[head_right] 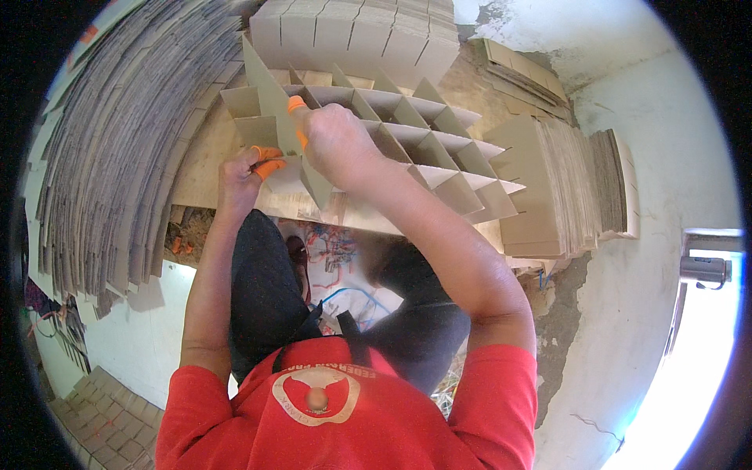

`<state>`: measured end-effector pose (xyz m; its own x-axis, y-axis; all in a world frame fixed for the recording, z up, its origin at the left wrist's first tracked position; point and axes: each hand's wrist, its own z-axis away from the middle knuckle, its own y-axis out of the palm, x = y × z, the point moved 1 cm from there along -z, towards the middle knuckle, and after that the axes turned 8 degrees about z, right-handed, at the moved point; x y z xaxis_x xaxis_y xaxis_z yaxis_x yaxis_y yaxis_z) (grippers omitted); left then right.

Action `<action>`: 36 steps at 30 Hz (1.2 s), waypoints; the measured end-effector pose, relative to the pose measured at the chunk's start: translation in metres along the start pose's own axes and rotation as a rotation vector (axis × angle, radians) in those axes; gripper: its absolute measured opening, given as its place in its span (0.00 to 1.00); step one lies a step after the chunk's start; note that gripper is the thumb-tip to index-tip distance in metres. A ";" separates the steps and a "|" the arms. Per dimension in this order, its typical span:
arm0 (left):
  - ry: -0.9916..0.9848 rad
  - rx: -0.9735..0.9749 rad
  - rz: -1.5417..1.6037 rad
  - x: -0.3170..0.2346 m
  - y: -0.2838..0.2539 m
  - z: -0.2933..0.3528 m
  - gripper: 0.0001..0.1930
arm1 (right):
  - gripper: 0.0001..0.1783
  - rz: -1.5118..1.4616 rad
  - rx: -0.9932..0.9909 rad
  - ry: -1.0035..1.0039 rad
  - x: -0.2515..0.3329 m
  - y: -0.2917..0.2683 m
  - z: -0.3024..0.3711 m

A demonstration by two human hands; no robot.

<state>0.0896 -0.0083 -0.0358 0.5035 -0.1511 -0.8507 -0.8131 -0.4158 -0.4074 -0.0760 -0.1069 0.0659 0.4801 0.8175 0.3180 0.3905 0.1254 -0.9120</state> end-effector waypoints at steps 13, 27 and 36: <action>0.079 -0.005 0.004 0.011 0.004 -0.005 0.11 | 0.11 0.330 0.384 -0.036 0.019 0.031 0.008; 0.445 0.105 -0.389 -0.004 0.011 -0.088 0.40 | 0.36 0.312 0.233 0.476 -0.161 -0.037 0.058; 0.676 0.452 -0.508 0.042 0.030 -0.142 0.14 | 0.21 0.324 0.018 0.180 -0.099 -0.012 0.123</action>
<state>0.1278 -0.1545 -0.0362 0.7744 -0.5921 -0.2232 -0.4158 -0.2103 -0.8848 -0.2250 -0.1197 0.0137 0.7076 0.7047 0.0514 0.1826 -0.1120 -0.9768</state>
